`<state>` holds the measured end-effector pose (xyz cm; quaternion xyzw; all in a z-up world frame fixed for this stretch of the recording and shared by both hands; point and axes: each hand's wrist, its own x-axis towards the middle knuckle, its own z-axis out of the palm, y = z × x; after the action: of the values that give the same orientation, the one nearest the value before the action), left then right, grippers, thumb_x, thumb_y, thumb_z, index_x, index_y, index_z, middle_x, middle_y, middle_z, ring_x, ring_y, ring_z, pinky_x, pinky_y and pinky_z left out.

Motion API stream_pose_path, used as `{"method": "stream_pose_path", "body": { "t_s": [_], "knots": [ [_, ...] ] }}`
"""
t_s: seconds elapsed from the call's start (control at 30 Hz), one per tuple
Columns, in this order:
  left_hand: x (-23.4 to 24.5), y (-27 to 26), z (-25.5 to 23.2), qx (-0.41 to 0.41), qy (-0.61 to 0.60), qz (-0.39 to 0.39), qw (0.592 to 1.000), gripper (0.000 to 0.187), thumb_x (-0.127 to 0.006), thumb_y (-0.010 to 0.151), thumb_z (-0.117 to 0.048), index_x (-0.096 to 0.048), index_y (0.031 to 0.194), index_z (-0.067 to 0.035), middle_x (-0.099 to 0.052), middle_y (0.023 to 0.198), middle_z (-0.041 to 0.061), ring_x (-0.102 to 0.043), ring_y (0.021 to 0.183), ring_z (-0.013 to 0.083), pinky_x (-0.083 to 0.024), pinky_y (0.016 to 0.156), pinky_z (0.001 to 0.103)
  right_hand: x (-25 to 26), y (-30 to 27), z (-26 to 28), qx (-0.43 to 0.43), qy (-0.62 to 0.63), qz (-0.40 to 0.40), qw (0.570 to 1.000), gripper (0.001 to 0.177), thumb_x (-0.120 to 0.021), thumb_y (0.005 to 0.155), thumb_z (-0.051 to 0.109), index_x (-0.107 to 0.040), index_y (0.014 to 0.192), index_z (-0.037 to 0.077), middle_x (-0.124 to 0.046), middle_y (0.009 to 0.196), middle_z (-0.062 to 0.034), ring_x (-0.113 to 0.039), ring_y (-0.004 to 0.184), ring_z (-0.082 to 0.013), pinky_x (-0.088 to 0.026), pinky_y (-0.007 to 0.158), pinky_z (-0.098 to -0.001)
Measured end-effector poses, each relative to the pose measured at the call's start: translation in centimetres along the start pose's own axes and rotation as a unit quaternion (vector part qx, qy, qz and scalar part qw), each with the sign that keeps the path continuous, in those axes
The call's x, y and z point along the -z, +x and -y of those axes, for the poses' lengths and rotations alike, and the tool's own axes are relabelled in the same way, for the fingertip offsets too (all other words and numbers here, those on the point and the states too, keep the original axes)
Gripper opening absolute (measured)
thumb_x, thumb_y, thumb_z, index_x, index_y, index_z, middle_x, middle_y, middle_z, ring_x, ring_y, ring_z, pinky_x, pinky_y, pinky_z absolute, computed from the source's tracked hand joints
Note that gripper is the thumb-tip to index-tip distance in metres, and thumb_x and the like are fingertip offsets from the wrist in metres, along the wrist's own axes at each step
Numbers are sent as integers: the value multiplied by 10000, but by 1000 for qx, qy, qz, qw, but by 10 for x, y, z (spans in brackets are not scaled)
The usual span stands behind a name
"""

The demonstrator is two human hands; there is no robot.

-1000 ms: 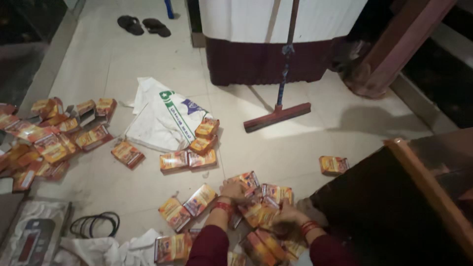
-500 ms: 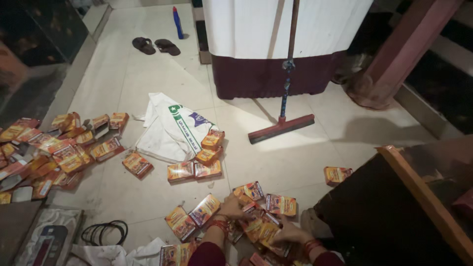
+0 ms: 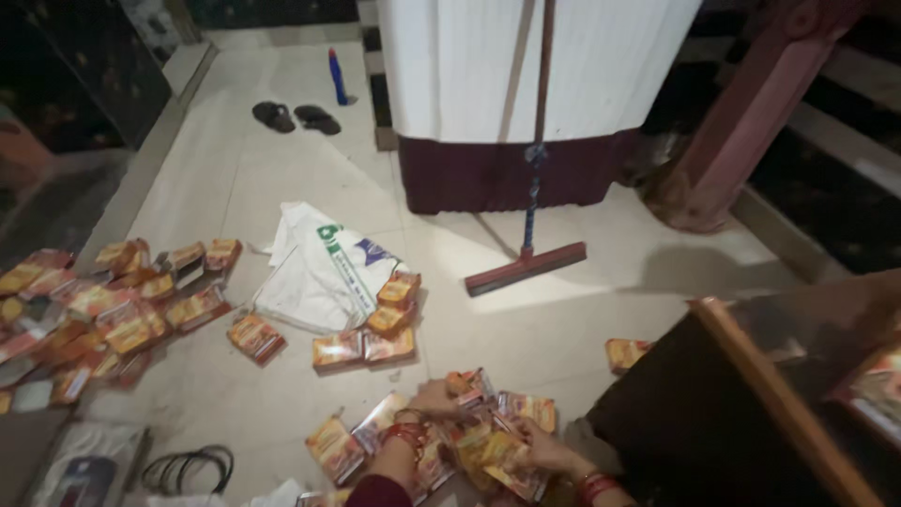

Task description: The person stacks small orange boxes on a table and secures them with a tape dispenser. They then gather loose boxes from the floor, place them into a white cloth bag, and proceed to pack the boxes into clear plastic bags using the tape dispenser to seal them.

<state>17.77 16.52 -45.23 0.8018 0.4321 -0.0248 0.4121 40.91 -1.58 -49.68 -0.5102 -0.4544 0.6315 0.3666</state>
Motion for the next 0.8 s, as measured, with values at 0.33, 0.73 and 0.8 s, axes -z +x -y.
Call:
{"method": "stream_pose_path", "body": {
  "t_s": [0.33, 0.73, 0.8],
  "knots": [
    [164, -136, -261, -112, 232, -268, 928, 810, -874, 543, -666, -716, 1183, -196, -550, 1296, 208, -452, 1251, 423, -393, 1016, 574, -7, -93, 254, 130, -310, -265, 904, 835, -849, 627, 193, -430, 1348, 141, -735, 1077, -188, -717, 1003, -345, -564, 863, -414],
    [116, -304, -600, -649, 51, -387, 653, 318, -828, 734, -387, -801, 995, -207, -445, 1508, 270, -450, 1345, 428, -397, 1039, 539, -72, -461, 455, 144, -472, -757, 428, 743, -911, 684, 305, -566, 1311, 103, -688, 989, -116, -667, 902, -386, -501, 786, -515],
    [75, -296, -640, -694, 17, -356, 625, 344, -826, 712, -373, -800, 1016, -214, -412, 1525, 285, -414, 1388, 444, -382, 1066, 542, -66, -485, 440, 69, -434, -829, 346, 769, -913, 687, 292, -562, 1344, 100, -688, 1046, -146, -654, 934, -411, -494, 800, -537]
  ]
}}
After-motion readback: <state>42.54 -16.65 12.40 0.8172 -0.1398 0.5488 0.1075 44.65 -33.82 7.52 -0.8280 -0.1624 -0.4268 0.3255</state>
